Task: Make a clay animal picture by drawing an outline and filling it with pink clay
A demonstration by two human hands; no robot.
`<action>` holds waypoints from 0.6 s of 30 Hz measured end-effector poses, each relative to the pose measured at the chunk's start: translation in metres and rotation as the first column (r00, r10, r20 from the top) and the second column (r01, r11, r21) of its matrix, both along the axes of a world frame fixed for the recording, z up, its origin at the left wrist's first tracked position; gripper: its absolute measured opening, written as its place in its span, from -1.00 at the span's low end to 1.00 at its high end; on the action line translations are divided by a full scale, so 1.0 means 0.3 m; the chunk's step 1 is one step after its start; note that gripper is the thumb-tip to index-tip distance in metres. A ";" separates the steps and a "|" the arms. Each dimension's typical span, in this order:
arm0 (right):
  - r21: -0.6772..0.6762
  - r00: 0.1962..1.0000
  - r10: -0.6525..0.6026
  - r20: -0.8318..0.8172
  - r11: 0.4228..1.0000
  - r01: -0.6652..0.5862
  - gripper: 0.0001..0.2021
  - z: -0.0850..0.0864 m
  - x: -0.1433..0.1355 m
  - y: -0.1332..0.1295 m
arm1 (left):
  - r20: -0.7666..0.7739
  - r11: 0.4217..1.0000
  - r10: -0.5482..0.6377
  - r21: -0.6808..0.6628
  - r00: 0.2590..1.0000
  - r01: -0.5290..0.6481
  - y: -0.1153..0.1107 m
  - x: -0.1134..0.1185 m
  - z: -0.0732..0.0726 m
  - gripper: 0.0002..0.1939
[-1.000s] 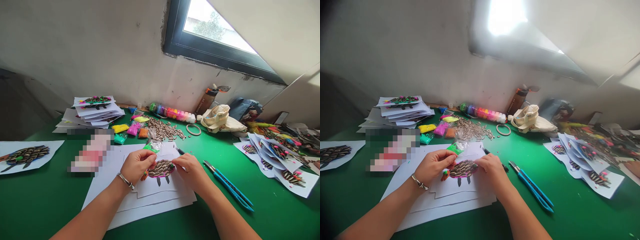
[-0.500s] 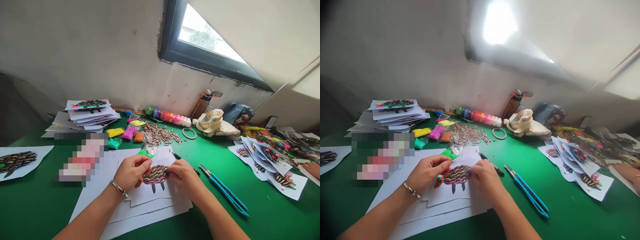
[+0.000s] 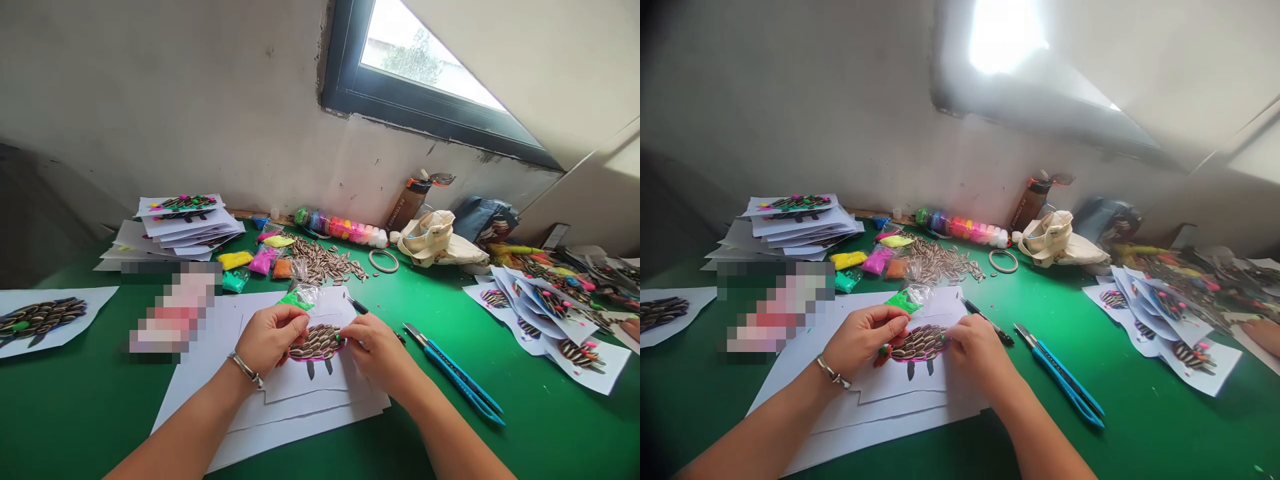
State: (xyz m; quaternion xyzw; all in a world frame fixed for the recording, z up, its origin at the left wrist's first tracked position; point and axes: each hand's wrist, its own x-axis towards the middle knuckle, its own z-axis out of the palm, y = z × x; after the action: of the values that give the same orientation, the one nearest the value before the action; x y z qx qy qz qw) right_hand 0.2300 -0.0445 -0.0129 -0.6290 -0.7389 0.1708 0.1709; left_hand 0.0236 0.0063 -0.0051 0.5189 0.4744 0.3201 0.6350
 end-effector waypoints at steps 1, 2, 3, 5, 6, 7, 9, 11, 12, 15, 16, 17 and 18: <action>0.000 1.000 -0.003 -0.001 1.000 0.003 -0.71 0.000 0.001 0.000 | -0.002 1.000 0.003 -0.001 1.000 -0.003 0.000 0.000 0.001 -0.70; 0.003 1.000 -0.011 -0.002 1.000 0.011 -0.71 0.000 0.001 0.000 | -0.005 1.000 0.006 -0.001 1.000 -0.006 0.000 0.001 0.001 -0.70; 0.007 1.000 -0.021 -0.001 1.000 0.021 -0.71 0.000 0.002 0.000 | -0.008 1.000 0.007 0.000 1.000 -0.007 0.000 0.001 0.002 -0.69; 0.012 1.000 -0.030 0.000 0.999 0.030 -0.70 0.000 0.001 -0.001 | -0.013 1.000 0.003 0.002 1.000 -0.003 0.000 0.001 0.005 -0.69; 0.012 1.000 -0.025 0.000 1.000 0.025 -0.70 -0.001 0.000 -0.001 | -0.015 1.000 0.001 0.001 1.000 -0.001 0.001 0.001 0.007 -0.68; 0.011 1.000 -0.018 -0.002 1.000 0.018 -0.71 -0.002 0.000 -0.001 | -0.016 1.000 -0.003 -0.002 1.000 0.003 0.000 0.002 0.009 -0.68; 0.018 1.000 -0.012 -0.014 1.000 0.012 -0.72 -0.005 0.002 -0.002 | -0.023 1.000 -0.005 -0.012 1.000 0.005 -0.001 0.004 0.014 -0.67; 0.060 0.998 -0.032 -0.049 0.998 0.035 -0.73 -0.010 0.010 -0.002 | -0.030 1.000 -0.004 -0.021 1.000 0.003 -0.003 0.007 0.020 -0.66; 0.094 0.996 -0.046 -0.079 0.994 0.053 -0.75 -0.012 0.015 -0.003 | -0.030 1.000 -0.004 -0.025 1.000 0.003 -0.004 0.009 0.023 -0.66; 0.202 0.980 -0.048 -0.191 0.975 0.088 -0.79 -0.012 0.013 -0.007 | -0.021 0.999 -0.015 -0.033 1.000 0.014 -0.008 0.013 0.028 -0.62; 0.237 0.972 -0.029 -0.232 0.968 0.086 -0.81 -0.008 0.003 -0.008 | -0.019 0.999 -0.021 -0.035 1.000 0.020 -0.010 0.014 0.029 -0.60; 0.269 0.962 -0.001 -0.272 0.960 0.077 -0.82 -0.003 -0.013 -0.009 | -0.020 0.999 -0.027 -0.035 0.999 0.027 -0.011 0.014 0.030 -0.58; 0.301 0.951 0.033 -0.307 0.951 0.065 -0.82 0.003 -0.034 -0.009 | -0.022 0.999 -0.033 -0.032 0.999 0.032 -0.013 0.015 0.030 -0.56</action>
State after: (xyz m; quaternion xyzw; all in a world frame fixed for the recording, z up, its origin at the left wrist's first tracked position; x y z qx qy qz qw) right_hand 0.2198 -0.0474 -0.0119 -0.5662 -0.7154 0.1484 0.3815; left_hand 0.0280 0.0025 0.0038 0.5197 0.4781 0.2964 0.6430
